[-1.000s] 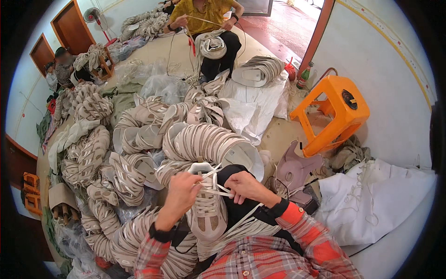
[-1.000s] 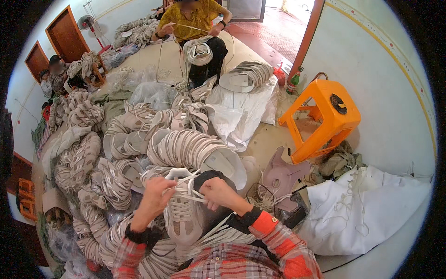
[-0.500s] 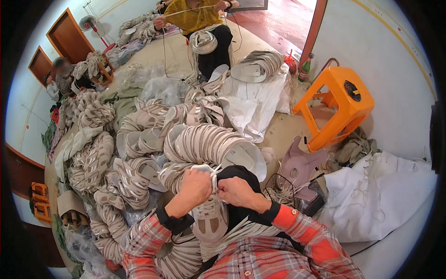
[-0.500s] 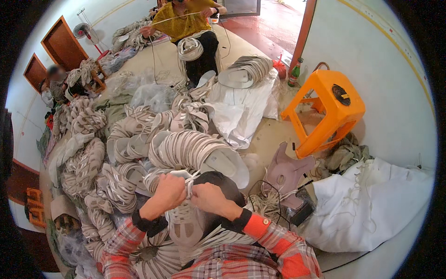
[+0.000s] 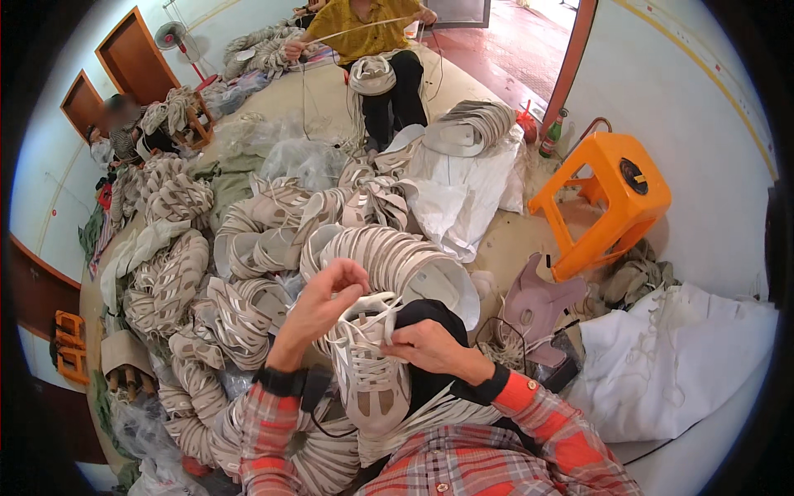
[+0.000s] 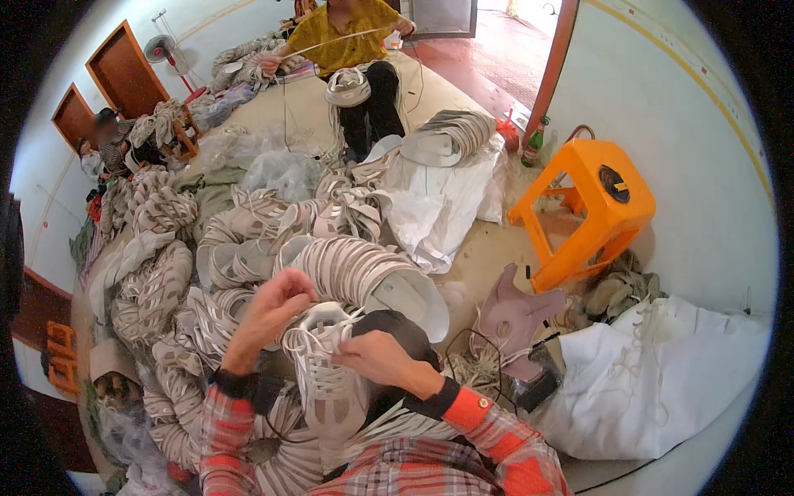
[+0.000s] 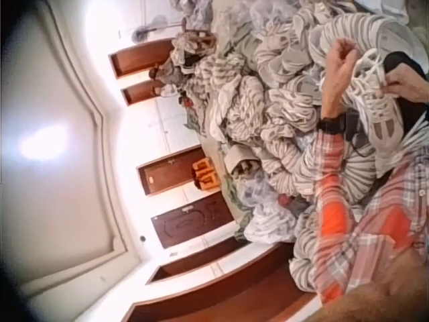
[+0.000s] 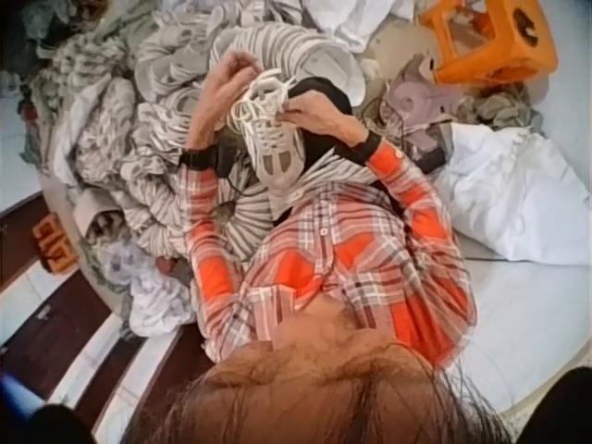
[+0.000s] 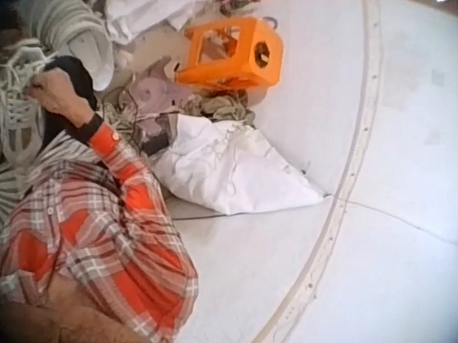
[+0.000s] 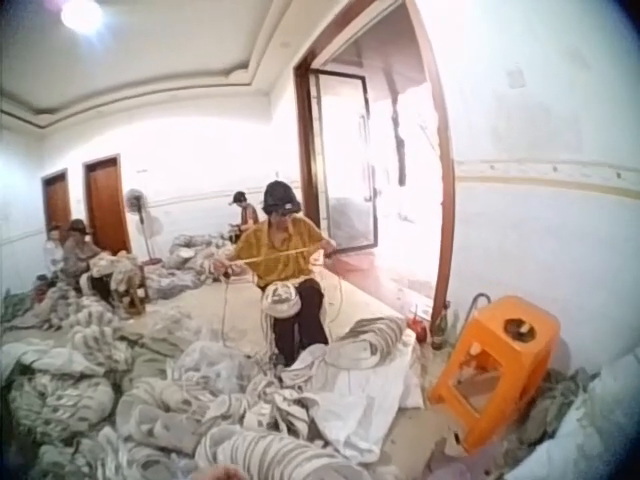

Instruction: The recorder is lacing a shoe while sitting on the floor in a shoe manufacturing facility.

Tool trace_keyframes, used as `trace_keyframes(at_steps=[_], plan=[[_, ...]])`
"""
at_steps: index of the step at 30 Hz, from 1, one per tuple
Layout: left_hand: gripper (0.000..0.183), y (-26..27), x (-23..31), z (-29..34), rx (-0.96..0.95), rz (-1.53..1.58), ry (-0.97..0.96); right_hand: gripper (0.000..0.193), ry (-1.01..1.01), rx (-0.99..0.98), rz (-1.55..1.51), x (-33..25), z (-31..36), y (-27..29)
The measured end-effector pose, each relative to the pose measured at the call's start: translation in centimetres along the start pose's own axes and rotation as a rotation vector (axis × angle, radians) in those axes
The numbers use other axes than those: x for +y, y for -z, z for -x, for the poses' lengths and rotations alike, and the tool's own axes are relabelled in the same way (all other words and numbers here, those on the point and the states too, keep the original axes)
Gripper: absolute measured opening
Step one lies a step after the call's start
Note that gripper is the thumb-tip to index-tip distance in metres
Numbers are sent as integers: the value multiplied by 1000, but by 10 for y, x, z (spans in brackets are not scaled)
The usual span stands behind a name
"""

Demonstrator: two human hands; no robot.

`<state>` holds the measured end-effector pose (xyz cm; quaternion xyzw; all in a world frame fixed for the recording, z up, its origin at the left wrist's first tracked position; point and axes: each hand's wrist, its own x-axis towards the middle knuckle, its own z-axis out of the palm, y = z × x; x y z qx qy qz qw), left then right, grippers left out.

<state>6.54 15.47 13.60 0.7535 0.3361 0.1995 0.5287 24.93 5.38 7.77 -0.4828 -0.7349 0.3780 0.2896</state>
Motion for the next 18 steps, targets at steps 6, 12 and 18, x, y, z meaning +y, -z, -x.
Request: trace_keyframes(at_steps=[6, 12, 18], plan=[[27, -35, -59, -23, -188, -797, 175, 17, 307, 131, 40, -14, 19, 12], [17, -24, -72, -8, 64, 226, 173, 12, -10, 233, -316, -63, -29, 60], [24, -19, 15, 14, 409, 557, -87, 13, 49, 174, -416, -86, -69, 78]])
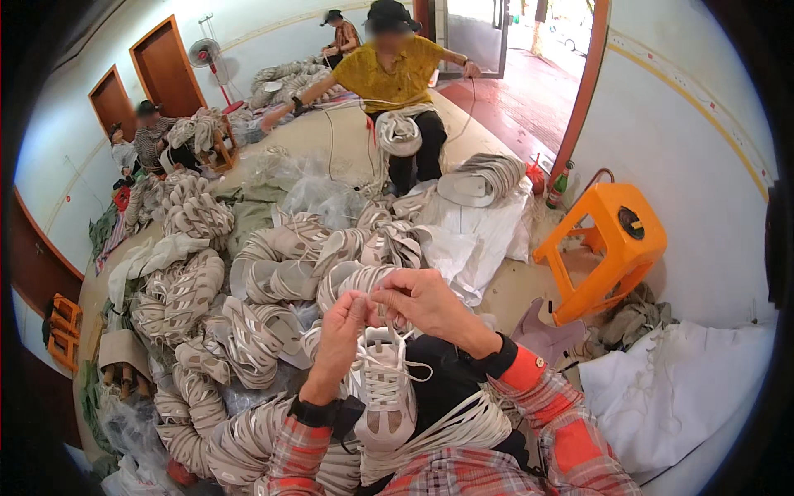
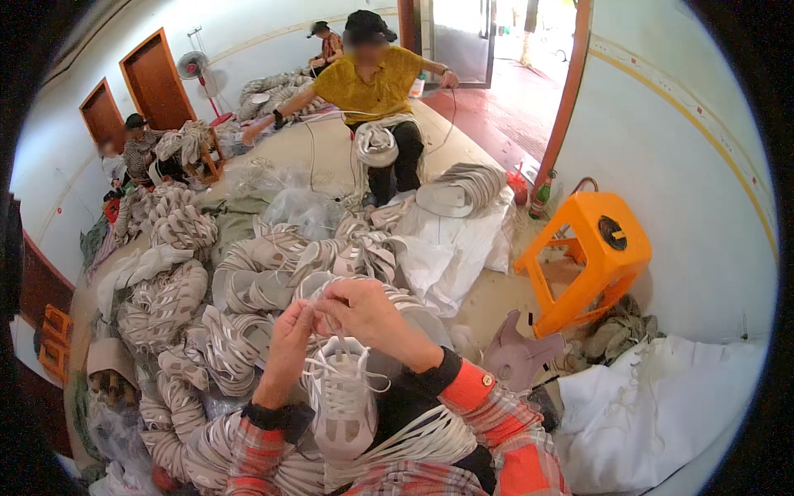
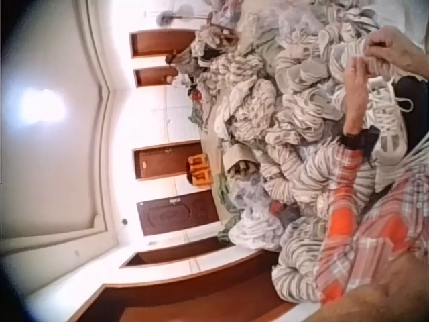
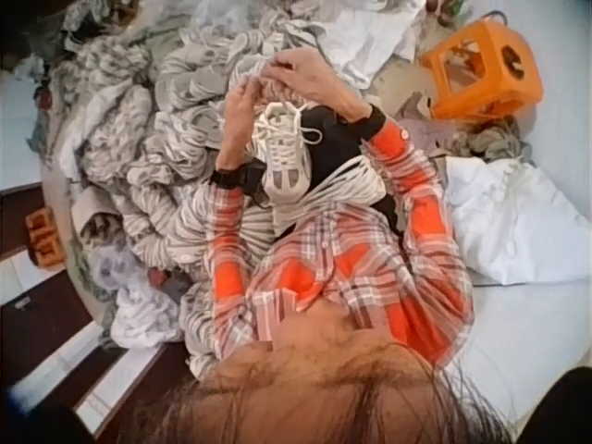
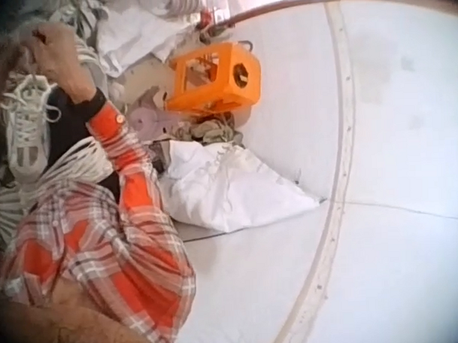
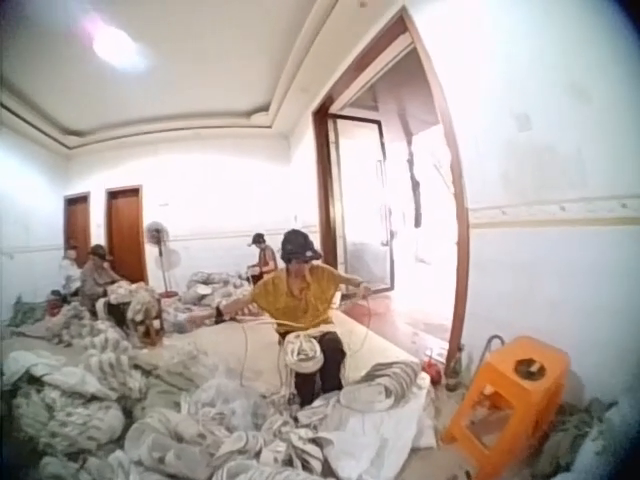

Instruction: The recorder is lacing a shoe while sitting on the floor in a shoe manufacturing facility.

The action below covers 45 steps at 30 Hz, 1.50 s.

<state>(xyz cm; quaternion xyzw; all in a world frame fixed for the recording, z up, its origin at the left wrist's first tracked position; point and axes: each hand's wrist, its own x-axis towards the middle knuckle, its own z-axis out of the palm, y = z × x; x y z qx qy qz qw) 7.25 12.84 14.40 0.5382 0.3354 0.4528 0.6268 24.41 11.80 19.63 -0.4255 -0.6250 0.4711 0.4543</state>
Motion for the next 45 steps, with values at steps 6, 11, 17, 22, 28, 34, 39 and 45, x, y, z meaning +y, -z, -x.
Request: trace_keyframes(at_steps=[6, 11, 17, 22, 28, 34, 39, 45], plan=[[24, -10, 27, 22, 49, -307, -195, 11, 304, 58, 239, -7, 3, -7], [19, -20, 33, 36, 179, -324, -164, 11, 2, -124, -42, -10, 12, -4], [12, -36, 53, 54, 115, -647, -479, 12, -46, -235, -289, -18, 29, 12], [8, -49, 56, 60, 95, -863, -757, 13, -79, -320, -395, -5, 42, 22], [10, -50, 65, 67, 48, -840, -726, 15, -191, -283, -428, 32, 43, 16], [8, -28, 54, 29, 41, -451, -378, 17, -106, -267, -137, 81, 48, 7], [44, 132, -90, -5, -116, -1018, 394, 39, -195, 234, 535, 151, 70, 58], [43, 109, -151, -25, -285, -398, 864, 79, -461, 315, 765, 303, 117, 90]])
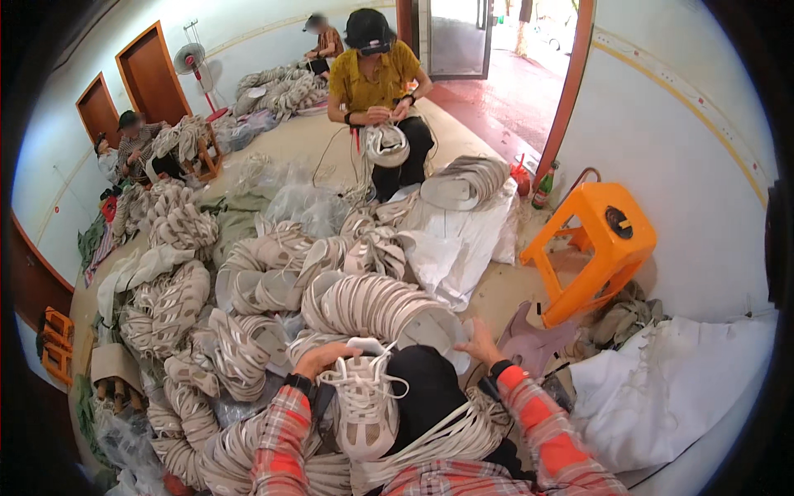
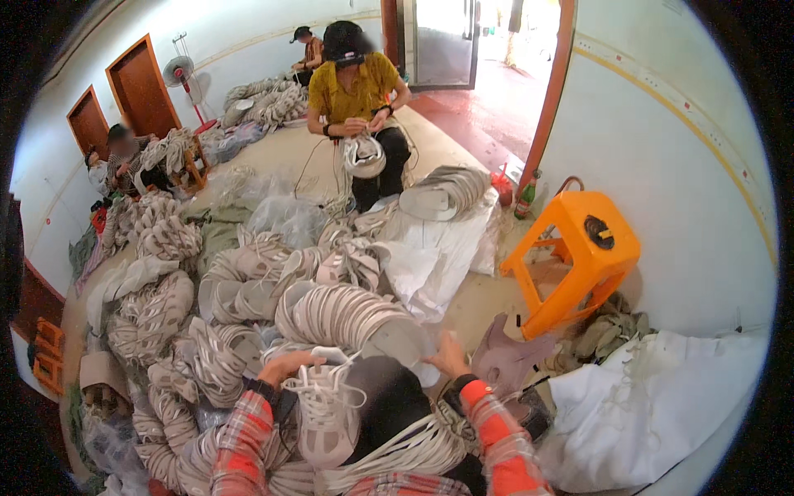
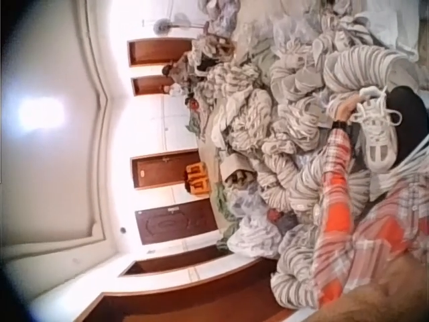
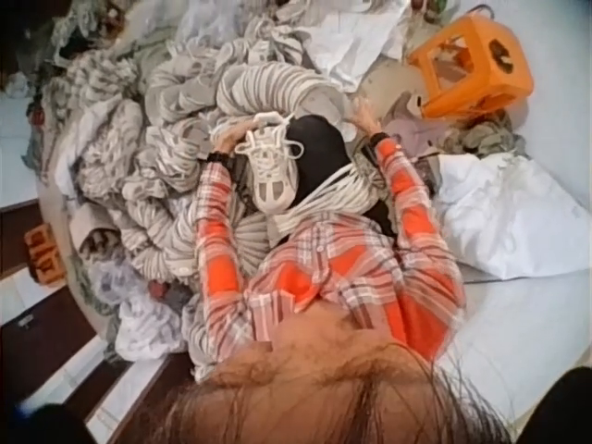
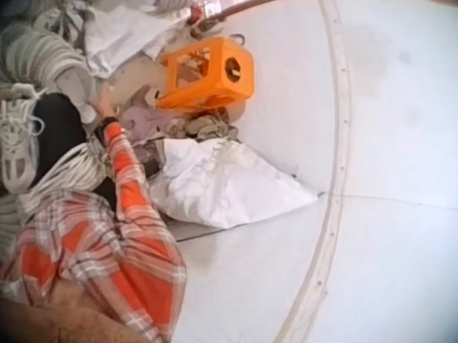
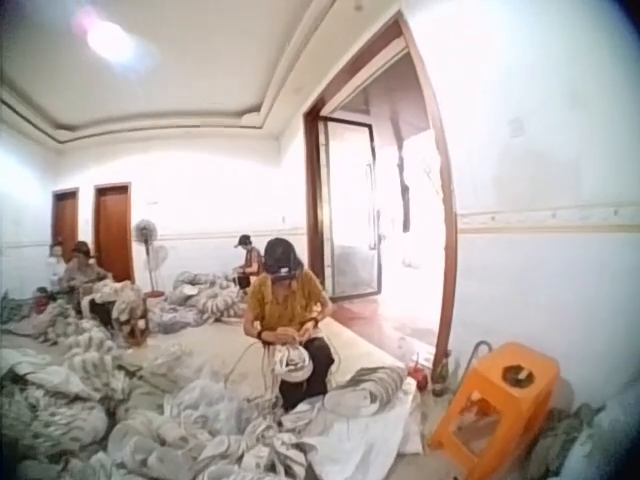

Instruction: The recorder is lacing a shoe while sitting on the floor in a shoe manufacturing facility.

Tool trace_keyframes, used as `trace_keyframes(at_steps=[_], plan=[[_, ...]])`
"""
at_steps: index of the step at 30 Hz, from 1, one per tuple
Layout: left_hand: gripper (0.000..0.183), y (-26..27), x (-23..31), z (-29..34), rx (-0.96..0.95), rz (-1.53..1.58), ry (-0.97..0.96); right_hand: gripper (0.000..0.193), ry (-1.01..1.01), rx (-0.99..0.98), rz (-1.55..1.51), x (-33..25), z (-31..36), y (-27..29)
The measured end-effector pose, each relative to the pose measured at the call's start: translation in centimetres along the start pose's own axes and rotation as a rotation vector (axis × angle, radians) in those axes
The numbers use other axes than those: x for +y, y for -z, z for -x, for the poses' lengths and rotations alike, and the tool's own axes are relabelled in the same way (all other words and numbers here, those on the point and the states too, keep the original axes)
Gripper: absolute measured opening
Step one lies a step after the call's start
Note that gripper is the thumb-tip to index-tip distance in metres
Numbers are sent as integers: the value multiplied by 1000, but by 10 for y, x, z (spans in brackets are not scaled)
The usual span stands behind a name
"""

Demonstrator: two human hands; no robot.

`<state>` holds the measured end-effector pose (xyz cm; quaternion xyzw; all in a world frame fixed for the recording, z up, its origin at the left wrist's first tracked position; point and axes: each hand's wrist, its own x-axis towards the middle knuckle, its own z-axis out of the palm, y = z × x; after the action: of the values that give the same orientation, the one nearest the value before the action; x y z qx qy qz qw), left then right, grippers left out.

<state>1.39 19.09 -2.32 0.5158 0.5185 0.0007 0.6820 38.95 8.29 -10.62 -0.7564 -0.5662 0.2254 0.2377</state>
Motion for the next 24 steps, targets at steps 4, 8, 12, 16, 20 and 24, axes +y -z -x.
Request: trace_keyframes(at_steps=[4, 8, 12, 16, 20, 24], plan=[[32, 3, 31, 36, -34, 293, 90, 74, -142, -249, -445, -28, -12, -14], [27, -30, 41, 8, -100, 645, -159, 47, 160, -266, 134, 46, -77, 13], [20, -91, 7, 35, -120, 1293, -172, 37, 56, -812, 189, -84, -97, 84], [13, -181, 29, -15, 10, 1130, -456, 35, 136, -890, 255, -114, -94, 91], [13, -186, 77, -62, 457, 871, -858, 24, 480, -960, 500, -76, -85, 93], [14, -198, 43, -107, 718, 229, -777, 25, 95, -696, -90, -56, -74, 99]])
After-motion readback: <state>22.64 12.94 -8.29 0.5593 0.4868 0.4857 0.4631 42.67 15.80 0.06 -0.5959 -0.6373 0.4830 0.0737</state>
